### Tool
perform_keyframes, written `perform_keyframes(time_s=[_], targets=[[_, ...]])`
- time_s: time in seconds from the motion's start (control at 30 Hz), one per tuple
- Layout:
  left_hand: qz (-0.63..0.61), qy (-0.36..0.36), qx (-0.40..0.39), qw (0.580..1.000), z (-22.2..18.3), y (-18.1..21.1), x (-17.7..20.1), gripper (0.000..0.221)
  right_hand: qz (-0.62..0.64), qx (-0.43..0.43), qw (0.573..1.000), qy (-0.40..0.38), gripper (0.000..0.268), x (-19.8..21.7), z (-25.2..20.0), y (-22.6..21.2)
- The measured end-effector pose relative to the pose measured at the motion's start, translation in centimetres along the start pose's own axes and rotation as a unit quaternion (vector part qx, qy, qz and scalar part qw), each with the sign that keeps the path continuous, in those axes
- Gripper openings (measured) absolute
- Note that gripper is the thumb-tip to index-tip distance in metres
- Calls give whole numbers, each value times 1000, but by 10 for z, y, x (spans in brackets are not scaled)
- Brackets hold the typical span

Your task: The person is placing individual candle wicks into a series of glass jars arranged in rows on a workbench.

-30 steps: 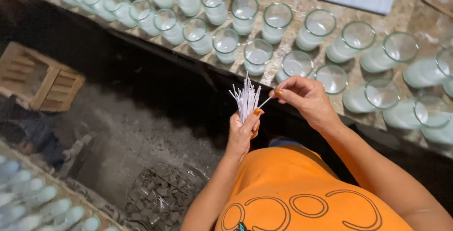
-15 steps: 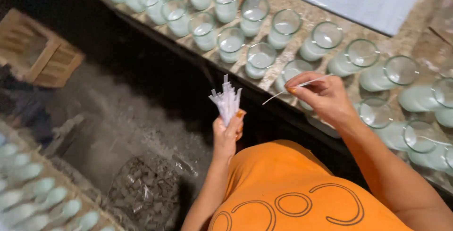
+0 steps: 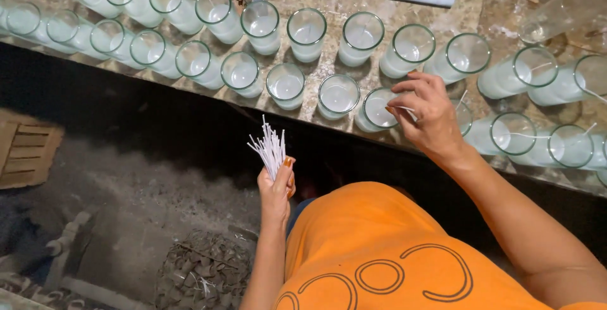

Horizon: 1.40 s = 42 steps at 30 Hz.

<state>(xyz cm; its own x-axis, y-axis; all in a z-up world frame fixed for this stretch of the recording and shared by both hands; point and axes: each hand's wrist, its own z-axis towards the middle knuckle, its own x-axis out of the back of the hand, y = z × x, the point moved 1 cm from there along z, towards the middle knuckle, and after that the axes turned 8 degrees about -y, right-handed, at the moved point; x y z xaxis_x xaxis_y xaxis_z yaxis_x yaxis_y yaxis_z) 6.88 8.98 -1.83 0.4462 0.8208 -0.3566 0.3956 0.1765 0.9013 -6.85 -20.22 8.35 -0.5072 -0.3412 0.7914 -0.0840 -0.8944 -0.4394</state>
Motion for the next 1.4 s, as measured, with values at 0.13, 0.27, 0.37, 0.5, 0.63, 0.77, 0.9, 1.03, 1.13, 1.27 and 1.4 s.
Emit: perform_keyframes(time_s=[0.13, 0.27, 0.37, 0.5, 0.63, 0.77, 0.9, 1.03, 1.13, 1.27, 1.4], targets=[[0, -7, -2, 1000, 3, -2, -4, 23, -11, -3, 1000, 1, 10, -8, -2, 6], [-7, 4, 6, 1000, -1, -3, 1, 23, -8, -17, 1000, -9, 11, -15, -4, 9], [-8, 12, 6, 1000, -3, -6, 7, 23, -11, -23, 1000, -12, 12, -18, -4, 11], [-3, 14, 9, 1000, -5, -4, 10, 22, -56, -41, 996, -58, 11, -17, -1, 9], [-4, 13, 17, 1000, -5, -2, 7, 23, -81, -93, 985, -120, 8, -29, -3, 22], [-7, 12, 13, 1000, -2, -13, -1, 22, -60, -116, 980, -153, 8, -31, 2, 30], [-36, -27, 33, 998, -7, 1, -10, 20, -43, -122, 964, -232, 22, -6, 18, 9], [-84, -117, 40, 989, -9, 17, -18, 25, -36, -32, 990, -136, 30, 39, 16, -17], [-54, -141, 20, 988, -12, 32, -27, 30, 20, 25, 998, -48, 8, 51, 28, -63], [-36, -108, -20, 993, -11, 21, -31, 31, 240, -45, 964, -107, 9, -6, 37, -89], [7, -128, -37, 991, -12, 20, -24, 31, 335, -93, 928, -137, 23, -37, 46, -107]])
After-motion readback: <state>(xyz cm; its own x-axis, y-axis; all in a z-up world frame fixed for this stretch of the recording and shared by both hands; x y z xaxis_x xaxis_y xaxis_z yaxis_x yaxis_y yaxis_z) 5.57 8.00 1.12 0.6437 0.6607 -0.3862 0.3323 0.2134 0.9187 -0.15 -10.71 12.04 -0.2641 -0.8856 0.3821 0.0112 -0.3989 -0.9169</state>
